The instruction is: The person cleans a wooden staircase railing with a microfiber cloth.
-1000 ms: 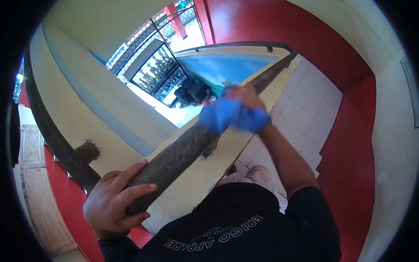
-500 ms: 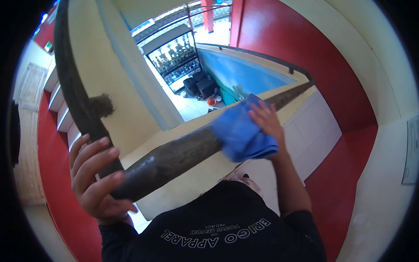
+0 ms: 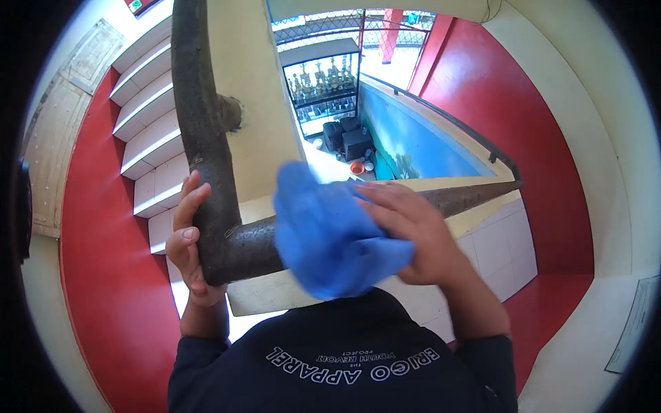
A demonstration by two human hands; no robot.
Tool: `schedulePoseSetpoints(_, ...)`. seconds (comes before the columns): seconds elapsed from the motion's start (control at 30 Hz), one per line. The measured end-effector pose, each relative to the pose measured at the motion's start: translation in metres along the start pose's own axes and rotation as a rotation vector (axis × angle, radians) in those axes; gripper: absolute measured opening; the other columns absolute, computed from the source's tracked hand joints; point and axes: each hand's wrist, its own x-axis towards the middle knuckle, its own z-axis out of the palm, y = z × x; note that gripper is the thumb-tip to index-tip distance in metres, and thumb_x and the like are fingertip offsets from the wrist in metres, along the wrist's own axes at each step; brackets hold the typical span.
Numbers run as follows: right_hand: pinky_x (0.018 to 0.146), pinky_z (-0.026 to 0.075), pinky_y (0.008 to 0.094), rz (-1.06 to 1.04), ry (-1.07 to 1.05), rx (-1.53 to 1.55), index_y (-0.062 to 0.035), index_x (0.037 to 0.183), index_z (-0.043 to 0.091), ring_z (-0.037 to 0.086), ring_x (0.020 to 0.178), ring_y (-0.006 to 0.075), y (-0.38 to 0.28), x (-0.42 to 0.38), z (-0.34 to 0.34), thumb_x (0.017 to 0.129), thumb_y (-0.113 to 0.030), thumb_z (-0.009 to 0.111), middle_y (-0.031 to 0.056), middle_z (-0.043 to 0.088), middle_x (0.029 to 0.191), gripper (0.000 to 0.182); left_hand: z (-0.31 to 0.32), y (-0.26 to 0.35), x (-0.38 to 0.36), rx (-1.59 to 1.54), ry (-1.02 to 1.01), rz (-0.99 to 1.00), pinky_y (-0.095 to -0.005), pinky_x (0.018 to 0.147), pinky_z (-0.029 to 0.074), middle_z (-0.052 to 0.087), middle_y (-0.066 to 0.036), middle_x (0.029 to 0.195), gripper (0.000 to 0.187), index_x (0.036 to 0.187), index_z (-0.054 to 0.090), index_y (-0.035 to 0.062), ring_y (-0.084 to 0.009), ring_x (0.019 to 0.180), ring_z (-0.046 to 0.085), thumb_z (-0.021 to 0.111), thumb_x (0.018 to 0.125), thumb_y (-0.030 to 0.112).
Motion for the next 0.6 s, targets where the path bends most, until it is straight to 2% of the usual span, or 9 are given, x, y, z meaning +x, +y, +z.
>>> schedulePoseSetpoints(0.1, 0.107, 0.045, 0.0482, 0.133, -0.182, -0.078, -0.0057, 0.135, 0.059, 0.06, 0.124, 0.0381, -0.003, -0.009, -0.029, 0.079, -0.019, 0.072, 0.0199, 0.06, 0.136, 0.06, 0.008, -0.006, -0.007, -0.109, 0.083, 0.02, -0.0532, 0.119, 0.03, 0.032, -0.025, 0.157, 0.055, 0.143, 0.041, 0.0367, -0.045, 0.151, 0.018, 0.045, 0.096, 0.067)
schedulePoseSetpoints(0.17, 0.108, 0.043, 0.0505, 0.111, -0.133, -0.177, -0.0062, 0.138, 0.056, 0.054, 0.129, 0.0429, -0.031, 0.007, -0.013, 0.072, -0.02, 0.076, 0.02, 0.051, 0.145, 0.071, 0.016, -0.016, -0.008, -0.135, 0.179, 0.08, -0.0567, 0.12, 0.026, 0.029, -0.027, 0.158, 0.058, 0.146, 0.037, 0.0376, -0.0456, 0.151, 0.015, 0.045, 0.096, 0.067)
schedulePoseSetpoints(0.27, 0.111, 0.038, 0.0552, -0.061, 0.033, -0.213, -0.0132, 0.137, 0.057, 0.049, 0.134, 0.0442, -0.049, 0.029, 0.019, 0.072, -0.025, 0.077, 0.0175, 0.051, 0.146, 0.069, 0.015, -0.005, -0.002, 0.073, 0.244, 0.061, -0.062, 0.121, 0.016, 0.023, -0.028, 0.16, 0.063, 0.15, 0.03, 0.0367, -0.0455, 0.152, 0.011, 0.044, 0.096, 0.065)
schedulePoseSetpoints(0.33, 0.113, 0.036, 0.0571, -0.162, 0.105, -0.264, -0.0172, 0.135, 0.06, 0.047, 0.137, 0.0438, -0.05, 0.026, 0.03, 0.073, -0.028, 0.076, 0.016, 0.052, 0.146, 0.064, 0.012, -0.005, -0.004, 0.137, 0.217, 0.055, -0.0646, 0.12, 0.009, 0.021, -0.029, 0.16, 0.066, 0.152, 0.026, 0.0351, -0.045, 0.152, 0.01, 0.043, 0.096, 0.065)
schedulePoseSetpoints(0.47, 0.114, 0.036, 0.0567, -0.413, -0.025, -0.429, -0.0214, 0.128, 0.065, 0.049, 0.136, 0.0419, -0.01, -0.014, 0.012, 0.076, -0.027, 0.074, 0.0152, 0.055, 0.143, 0.053, 0.005, -0.006, -0.007, 0.155, 0.113, 0.071, -0.066, 0.12, 0.005, 0.021, -0.029, 0.16, 0.07, 0.155, 0.022, 0.032, -0.0437, 0.152, 0.011, 0.042, 0.096, 0.065)
schedulePoseSetpoints(0.57, 0.111, 0.039, 0.0568, -0.228, 0.008, -0.275, -0.0192, 0.127, 0.066, 0.053, 0.132, 0.041, 0.021, -0.038, -0.005, 0.074, -0.025, 0.078, 0.0162, 0.057, 0.141, 0.054, 0.004, -0.006, -0.006, 0.221, 0.114, 0.084, -0.0667, 0.119, 0.005, 0.022, -0.027, 0.16, 0.071, 0.156, 0.021, 0.0291, -0.0433, 0.152, 0.014, 0.042, 0.097, 0.063)
schedulePoseSetpoints(0.6, 0.11, 0.041, 0.0567, -0.181, 0.024, -0.261, -0.0182, 0.127, 0.066, 0.054, 0.131, 0.041, 0.017, -0.035, -0.004, 0.074, -0.025, 0.079, 0.0167, 0.057, 0.14, 0.055, 0.003, -0.004, -0.005, 0.27, 0.121, 0.094, -0.0658, 0.12, 0.006, 0.024, -0.028, 0.159, 0.071, 0.156, 0.02, 0.0252, -0.0434, 0.152, 0.014, 0.042, 0.098, 0.06)
